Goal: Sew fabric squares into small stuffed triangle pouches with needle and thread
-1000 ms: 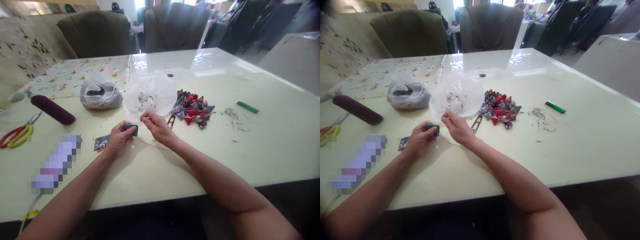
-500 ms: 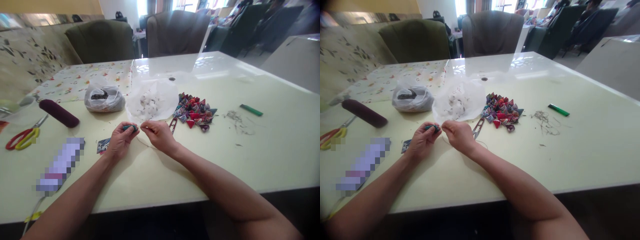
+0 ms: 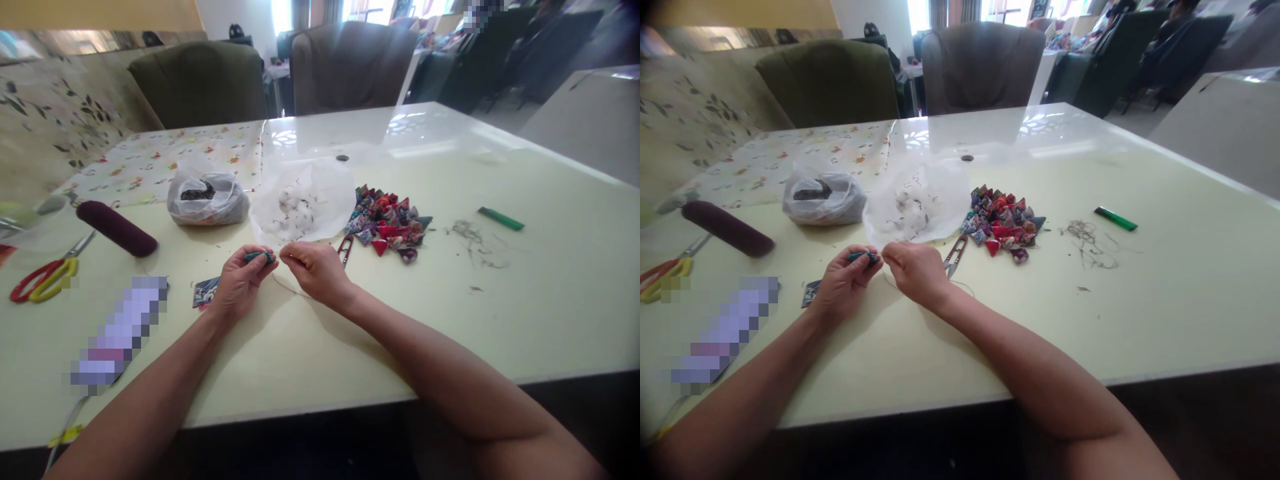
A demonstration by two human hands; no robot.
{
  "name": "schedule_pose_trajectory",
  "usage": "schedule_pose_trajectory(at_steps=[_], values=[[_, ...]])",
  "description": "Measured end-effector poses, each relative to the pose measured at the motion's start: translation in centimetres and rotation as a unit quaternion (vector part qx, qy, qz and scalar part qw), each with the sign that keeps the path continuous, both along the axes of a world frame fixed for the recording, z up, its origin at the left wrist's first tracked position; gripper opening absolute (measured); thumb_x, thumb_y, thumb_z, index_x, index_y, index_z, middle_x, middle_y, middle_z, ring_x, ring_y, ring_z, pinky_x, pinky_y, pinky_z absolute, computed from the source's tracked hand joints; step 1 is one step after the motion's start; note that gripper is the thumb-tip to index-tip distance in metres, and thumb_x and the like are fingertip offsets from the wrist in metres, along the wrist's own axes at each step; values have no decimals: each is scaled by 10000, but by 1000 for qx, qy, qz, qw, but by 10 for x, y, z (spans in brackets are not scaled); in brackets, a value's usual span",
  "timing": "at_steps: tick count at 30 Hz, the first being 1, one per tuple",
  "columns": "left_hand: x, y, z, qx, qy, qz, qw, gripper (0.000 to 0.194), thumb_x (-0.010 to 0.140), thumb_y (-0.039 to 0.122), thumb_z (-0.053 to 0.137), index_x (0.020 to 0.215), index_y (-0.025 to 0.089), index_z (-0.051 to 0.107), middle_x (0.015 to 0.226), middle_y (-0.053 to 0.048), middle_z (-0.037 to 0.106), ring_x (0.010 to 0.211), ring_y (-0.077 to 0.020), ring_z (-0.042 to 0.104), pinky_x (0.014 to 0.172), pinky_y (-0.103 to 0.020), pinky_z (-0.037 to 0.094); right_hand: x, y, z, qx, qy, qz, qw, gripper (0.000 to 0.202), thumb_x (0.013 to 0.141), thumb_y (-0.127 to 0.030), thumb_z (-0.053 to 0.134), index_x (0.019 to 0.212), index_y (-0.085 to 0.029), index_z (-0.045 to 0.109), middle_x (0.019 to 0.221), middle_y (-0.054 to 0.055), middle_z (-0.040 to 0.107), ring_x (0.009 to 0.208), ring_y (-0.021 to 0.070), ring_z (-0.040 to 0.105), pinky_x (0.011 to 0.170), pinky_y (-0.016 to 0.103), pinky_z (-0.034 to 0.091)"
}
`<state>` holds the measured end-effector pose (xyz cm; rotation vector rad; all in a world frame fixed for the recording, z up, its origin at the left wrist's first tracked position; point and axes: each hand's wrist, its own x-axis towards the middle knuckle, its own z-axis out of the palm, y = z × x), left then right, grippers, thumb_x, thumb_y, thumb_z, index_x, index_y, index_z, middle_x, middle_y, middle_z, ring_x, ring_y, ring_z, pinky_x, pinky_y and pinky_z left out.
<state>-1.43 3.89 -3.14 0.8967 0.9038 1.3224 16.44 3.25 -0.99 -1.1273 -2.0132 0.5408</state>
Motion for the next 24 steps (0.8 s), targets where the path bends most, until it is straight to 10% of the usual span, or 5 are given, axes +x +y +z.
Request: schedule_pose_trajectory(at_steps=[16,24], values=[[3,-5,3,12,14,-12,1000,232,630,270,894,758,184,721,885,0,693,805,-106,659,814,-260,589,-5,-2,-2,-59,79,8,995,142,901,-222,525,795,-183,611,661,-10,562,631,116,467,640,251,320],[2,-4,1,18,-27,-44,998,195,666,262,888,739,173,731,923,-4,685,864,-115,660,863,-253,581,-11,2,-10,-272,338,103,895,166,834,-345,602,785,-187,586,721,-28,533,595,87,400,552,230,324]])
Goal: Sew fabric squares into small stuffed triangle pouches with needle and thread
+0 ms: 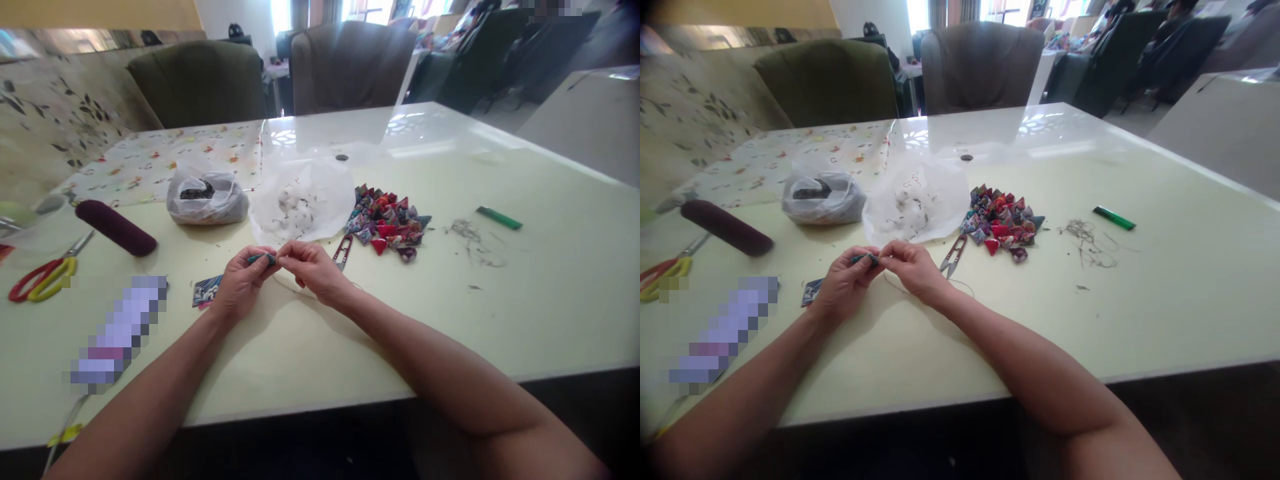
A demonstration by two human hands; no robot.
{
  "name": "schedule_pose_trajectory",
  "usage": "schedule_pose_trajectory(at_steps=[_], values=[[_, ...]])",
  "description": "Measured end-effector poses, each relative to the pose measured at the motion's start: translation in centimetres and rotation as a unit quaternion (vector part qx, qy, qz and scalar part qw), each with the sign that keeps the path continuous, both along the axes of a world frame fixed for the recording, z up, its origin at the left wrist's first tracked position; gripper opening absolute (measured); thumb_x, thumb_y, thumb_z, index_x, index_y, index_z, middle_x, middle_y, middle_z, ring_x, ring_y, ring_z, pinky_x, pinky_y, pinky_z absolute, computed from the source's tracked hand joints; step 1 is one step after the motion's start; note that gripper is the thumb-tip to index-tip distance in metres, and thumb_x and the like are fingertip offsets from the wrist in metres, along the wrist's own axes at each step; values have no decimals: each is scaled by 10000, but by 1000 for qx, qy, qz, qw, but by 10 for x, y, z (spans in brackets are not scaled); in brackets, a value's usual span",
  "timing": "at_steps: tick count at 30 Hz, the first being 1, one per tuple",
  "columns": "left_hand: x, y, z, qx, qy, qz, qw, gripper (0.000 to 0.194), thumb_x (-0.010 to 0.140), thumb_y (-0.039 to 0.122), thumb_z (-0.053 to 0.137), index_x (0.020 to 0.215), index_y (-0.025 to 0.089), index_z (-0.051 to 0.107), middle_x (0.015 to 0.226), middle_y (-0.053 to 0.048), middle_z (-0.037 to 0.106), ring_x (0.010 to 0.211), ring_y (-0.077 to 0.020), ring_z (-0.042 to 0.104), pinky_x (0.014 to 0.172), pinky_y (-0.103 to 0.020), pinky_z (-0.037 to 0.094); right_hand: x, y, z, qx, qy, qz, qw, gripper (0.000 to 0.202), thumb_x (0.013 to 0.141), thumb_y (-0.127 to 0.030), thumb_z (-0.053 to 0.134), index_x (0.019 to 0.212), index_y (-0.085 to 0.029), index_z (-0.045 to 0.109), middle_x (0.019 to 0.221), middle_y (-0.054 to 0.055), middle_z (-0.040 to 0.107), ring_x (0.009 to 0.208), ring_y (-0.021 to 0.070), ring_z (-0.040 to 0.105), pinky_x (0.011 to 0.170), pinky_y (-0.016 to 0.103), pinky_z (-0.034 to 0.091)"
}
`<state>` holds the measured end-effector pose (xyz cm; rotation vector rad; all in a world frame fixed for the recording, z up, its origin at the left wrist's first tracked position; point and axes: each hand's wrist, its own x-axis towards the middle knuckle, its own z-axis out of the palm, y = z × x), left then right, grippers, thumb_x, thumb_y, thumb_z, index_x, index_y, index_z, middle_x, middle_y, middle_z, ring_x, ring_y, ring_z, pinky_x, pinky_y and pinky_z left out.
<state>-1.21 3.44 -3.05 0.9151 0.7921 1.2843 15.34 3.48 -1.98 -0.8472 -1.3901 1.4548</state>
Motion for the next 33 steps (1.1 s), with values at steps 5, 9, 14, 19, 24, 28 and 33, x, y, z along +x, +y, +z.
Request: schedule_pose_trajectory(at_steps=[5,9,14,19,24,28,33], values=[[0,2,-1,-25,-9,14,1000,234,625,254,911,731,157,727,873,6,664,768,-79,632,752,-185,566,2,2,1,53,-64,-31,996,170,826,-328,596,748,-177,587,658,-31,511,606,94,410,587,235,331],[0,3,-1,-43,-8,40,998,275,594,263,927,757,153,734,819,-5,676,752,-91,635,742,-196,563,5,2,6,154,-174,-86,969,160,843,-255,551,719,-164,593,616,-32,505,619,98,425,626,242,326],[0,3,0,-44,1,51,998,288,578,263,929,756,156,730,814,-8,684,741,-101,637,750,-224,565,6,-1,9,184,-197,-94,958,157,855,-227,540,725,-163,600,619,-31,516,607,94,422,626,237,323],[0,2,0,-39,7,46,998,286,586,258,924,769,151,732,815,-10,678,745,-100,634,752,-223,563,7,-1,10,184,-210,-89,956,154,858,-214,541,728,-165,608,623,-29,533,616,97,440,635,233,334],[1,1,2,-38,12,41,998,292,575,256,931,764,150,735,799,-9,669,750,-97,625,756,-216,562,8,0,9,188,-220,-87,953,154,857,-221,543,730,-165,610,631,-25,544,626,101,457,639,240,333],[2,0,2,-37,16,36,999,289,575,265,933,755,155,735,826,-6,665,759,-96,621,763,-218,562,5,0,8,158,-174,-83,969,153,849,-242,538,717,-173,571,646,-25,527,650,107,458,654,244,346],[3,0,1,-34,19,27,999,265,598,267,923,740,155,730,870,-4,666,779,-96,624,775,-218,561,4,2,7,82,-66,-49,993,159,838,-309,558,750,-177,557,682,-30,517,671,105,451,667,244,365]])
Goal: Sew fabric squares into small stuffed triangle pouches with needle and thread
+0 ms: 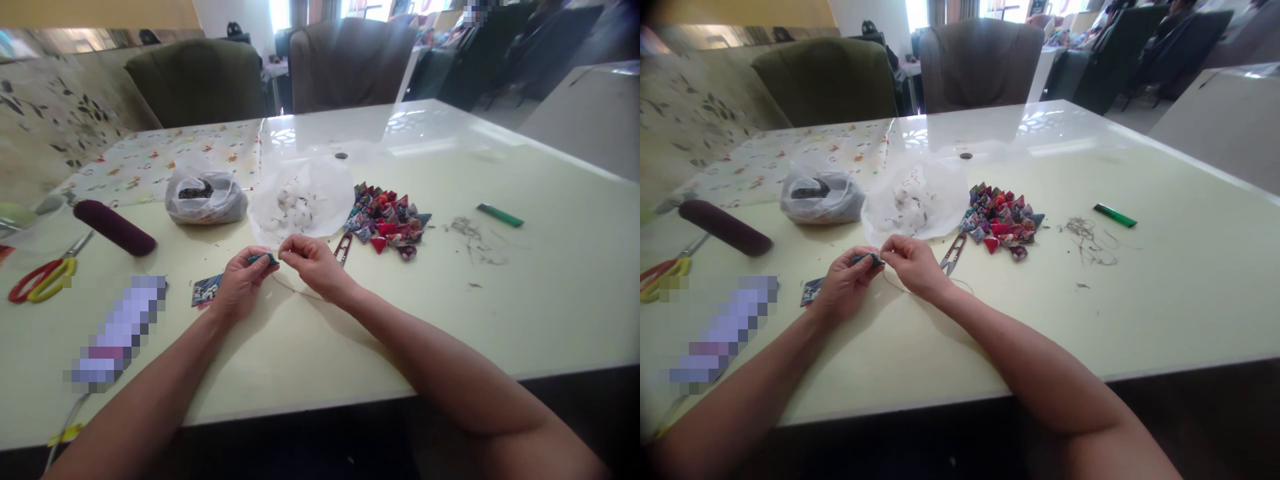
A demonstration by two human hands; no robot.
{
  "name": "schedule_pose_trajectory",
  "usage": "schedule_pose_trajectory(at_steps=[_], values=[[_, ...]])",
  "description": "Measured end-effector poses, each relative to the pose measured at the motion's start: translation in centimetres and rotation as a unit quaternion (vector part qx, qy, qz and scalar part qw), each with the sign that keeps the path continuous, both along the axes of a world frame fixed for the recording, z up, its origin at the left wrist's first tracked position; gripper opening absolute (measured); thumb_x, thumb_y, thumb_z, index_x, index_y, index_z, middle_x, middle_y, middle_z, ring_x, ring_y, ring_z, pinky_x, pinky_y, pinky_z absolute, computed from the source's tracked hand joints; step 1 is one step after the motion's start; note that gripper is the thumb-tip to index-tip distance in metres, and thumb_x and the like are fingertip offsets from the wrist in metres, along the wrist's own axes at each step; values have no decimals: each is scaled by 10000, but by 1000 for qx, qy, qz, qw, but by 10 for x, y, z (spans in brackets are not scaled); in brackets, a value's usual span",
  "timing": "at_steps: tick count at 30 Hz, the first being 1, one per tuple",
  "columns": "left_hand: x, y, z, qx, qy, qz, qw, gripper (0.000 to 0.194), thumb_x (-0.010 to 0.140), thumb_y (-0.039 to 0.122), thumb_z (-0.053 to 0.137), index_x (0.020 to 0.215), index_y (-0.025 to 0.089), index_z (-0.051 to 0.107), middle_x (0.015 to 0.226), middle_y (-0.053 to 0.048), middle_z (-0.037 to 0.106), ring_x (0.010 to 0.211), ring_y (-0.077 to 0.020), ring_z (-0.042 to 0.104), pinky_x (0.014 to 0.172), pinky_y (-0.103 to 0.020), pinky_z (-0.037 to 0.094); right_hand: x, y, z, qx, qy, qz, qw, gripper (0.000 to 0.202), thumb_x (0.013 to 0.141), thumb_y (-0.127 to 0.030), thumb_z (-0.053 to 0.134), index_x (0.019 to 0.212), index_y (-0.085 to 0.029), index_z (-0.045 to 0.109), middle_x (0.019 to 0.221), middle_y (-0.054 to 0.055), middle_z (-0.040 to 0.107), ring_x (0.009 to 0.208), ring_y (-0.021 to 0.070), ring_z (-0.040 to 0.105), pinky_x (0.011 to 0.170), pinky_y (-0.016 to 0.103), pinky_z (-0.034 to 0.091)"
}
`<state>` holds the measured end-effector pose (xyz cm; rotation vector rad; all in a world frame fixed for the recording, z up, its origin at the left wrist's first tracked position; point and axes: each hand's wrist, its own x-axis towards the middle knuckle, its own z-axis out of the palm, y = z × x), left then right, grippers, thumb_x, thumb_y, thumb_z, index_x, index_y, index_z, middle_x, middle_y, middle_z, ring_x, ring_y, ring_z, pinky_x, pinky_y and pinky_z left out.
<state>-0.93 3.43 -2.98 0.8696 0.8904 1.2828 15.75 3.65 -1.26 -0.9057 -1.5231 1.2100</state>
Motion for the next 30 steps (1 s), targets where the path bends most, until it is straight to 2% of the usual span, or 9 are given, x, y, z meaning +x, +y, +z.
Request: schedule_pose_trajectory(at_steps=[7,21,25,30], values=[[-1,2,-1,-9,-11,13,1000,291,589,267,925,776,152,735,799,-6,676,748,-96,632,762,-213,554,2,-1,1,53,-102,-31,993,153,838,-241,544,711,-165,582,634,-28,516,649,104,446,651,244,344],[-1,1,0,0,5,8,1000,262,605,262,912,769,162,733,817,-7,676,746,-100,632,777,-232,558,4,-2,5,76,-149,-40,985,149,842,-206,535,707,-169,583,632,-26,537,643,106,461,660,241,343],[0,0,1,3,6,4,1000,257,608,255,910,765,159,731,835,-2,671,754,-96,629,786,-229,557,3,-2,4,74,-136,-36,987,149,839,-205,528,699,-169,565,629,-28,520,644,107,455,664,245,342],[-1,0,1,6,-1,-4,1000,258,617,267,910,770,161,732,848,-5,672,784,-100,637,804,-226,556,-1,-3,-1,23,-41,-6,999,149,841,-268,528,722,-179,536,697,-19,532,710,116,473,696,246,380]])
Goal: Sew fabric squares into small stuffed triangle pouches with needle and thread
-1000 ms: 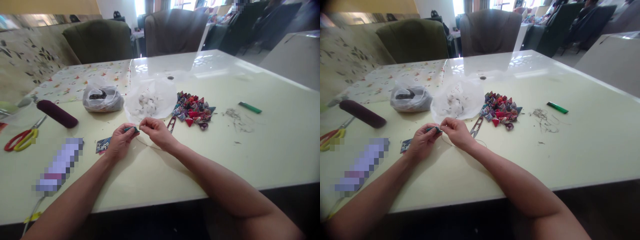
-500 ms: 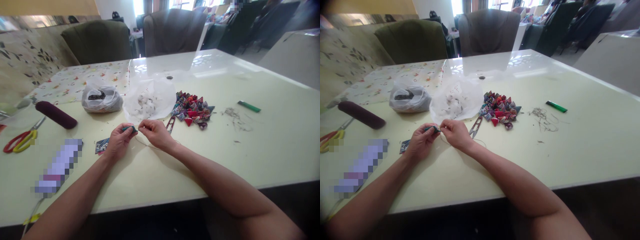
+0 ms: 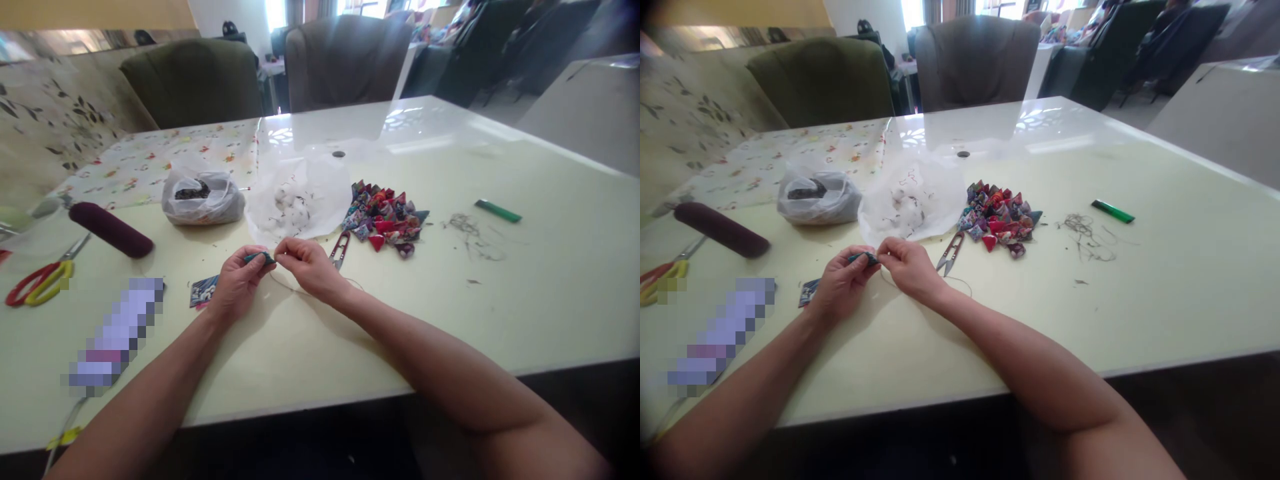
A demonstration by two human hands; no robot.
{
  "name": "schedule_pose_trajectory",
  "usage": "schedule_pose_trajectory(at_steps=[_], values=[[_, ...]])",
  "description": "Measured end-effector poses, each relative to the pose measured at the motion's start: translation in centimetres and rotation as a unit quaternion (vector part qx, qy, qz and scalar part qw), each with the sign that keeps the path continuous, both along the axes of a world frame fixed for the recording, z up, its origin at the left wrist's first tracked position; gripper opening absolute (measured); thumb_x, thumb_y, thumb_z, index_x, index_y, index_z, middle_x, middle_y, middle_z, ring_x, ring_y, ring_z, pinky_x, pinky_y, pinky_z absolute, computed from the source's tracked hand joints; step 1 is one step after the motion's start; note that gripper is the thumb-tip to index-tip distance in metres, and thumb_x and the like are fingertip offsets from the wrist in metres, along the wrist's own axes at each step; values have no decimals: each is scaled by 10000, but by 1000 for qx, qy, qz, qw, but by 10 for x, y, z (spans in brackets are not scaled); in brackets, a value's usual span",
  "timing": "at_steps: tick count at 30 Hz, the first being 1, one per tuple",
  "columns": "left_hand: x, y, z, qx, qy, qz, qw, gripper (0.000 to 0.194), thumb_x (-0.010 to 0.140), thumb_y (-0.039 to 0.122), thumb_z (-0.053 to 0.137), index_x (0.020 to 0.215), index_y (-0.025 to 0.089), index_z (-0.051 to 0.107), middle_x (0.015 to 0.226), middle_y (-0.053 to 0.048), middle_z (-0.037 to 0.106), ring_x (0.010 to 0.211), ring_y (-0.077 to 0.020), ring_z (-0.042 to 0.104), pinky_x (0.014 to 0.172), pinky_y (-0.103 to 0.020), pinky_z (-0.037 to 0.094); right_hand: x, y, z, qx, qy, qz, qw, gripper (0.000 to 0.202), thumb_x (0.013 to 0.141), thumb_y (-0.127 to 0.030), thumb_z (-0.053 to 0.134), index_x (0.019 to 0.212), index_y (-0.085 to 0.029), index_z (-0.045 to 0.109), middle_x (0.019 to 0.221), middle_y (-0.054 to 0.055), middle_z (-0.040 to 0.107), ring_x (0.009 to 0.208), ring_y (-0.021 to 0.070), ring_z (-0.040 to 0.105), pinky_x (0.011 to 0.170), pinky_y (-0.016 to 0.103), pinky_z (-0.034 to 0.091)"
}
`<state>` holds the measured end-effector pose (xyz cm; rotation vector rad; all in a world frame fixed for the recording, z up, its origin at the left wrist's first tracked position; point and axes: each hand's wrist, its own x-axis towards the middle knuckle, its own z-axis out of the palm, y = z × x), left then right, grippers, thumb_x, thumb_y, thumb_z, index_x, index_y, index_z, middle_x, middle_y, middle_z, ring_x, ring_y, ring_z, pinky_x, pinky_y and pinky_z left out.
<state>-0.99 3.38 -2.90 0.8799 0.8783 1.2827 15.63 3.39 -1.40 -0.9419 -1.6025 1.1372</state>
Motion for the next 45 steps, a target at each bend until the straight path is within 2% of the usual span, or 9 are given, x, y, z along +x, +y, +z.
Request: schedule_pose_trajectory(at_steps=[5,10,16,20,25,31,35,38,45], values=[[-1,0,-1,9,3,-5,1000,251,627,279,907,755,162,726,897,-3,666,813,-105,643,818,-235,559,-5,-1,-4,-99,104,32,989,147,820,-322,570,756,-192,544,657,-45,468,615,93,396,581,222,352],[-1,0,-1,12,7,-7,1000,249,632,284,903,743,168,712,874,-2,676,797,-107,647,812,-245,563,-6,-3,-3,-166,132,43,976,168,801,-353,605,782,-196,547,599,-72,398,522,74,287,486,217,276],[0,0,-1,-16,2,7,1000,283,625,272,906,768,155,692,784,1,691,744,-107,657,784,-249,569,-3,1,-5,-86,74,5,994,188,806,-340,600,724,-182,541,626,-53,440,587,83,375,550,223,321],[0,0,-1,-38,-24,25,999,303,620,266,906,787,154,679,774,2,703,699,-101,659,721,-233,570,-1,3,-7,-92,74,-13,993,193,832,-368,583,767,-193,539,607,-62,408,551,82,360,523,225,316],[-1,1,-3,-46,-33,33,998,318,635,279,894,843,165,682,803,5,715,703,-113,666,693,-255,565,-3,4,-12,-102,72,-20,992,252,839,-431,589,776,-193,537,614,-56,446,519,76,374,493,219,313],[2,0,-5,-42,-39,66,996,318,607,270,909,821,186,689,761,27,700,682,-96,641,573,-187,444,-8,1,-14,-103,76,-29,991,231,882,-428,529,817,-207,518,568,-79,386,481,73,309,478,216,276],[6,-3,-5,-40,-51,64,996,321,592,271,917,802,186,690,767,27,703,664,-81,616,590,-182,447,-11,1,-15,-89,41,-16,995,282,809,-460,642,833,-195,549,557,-91,354,494,73,294,485,221,242],[6,-4,-4,-31,-58,54,996,315,581,268,919,784,181,693,761,22,702,677,-90,622,663,-204,486,-9,2,-15,-66,7,-5,998,269,780,-430,655,770,-178,560,582,-75,399,536,75,319,518,222,254],[-3,-2,-2,34,79,15,996,251,677,340,856,762,146,722,716,-15,688,659,-117,594,673,-245,456,0,3,-5,24,-108,-15,994,148,782,-298,587,720,-166,567,585,-62,411,586,89,361,577,231,282]])
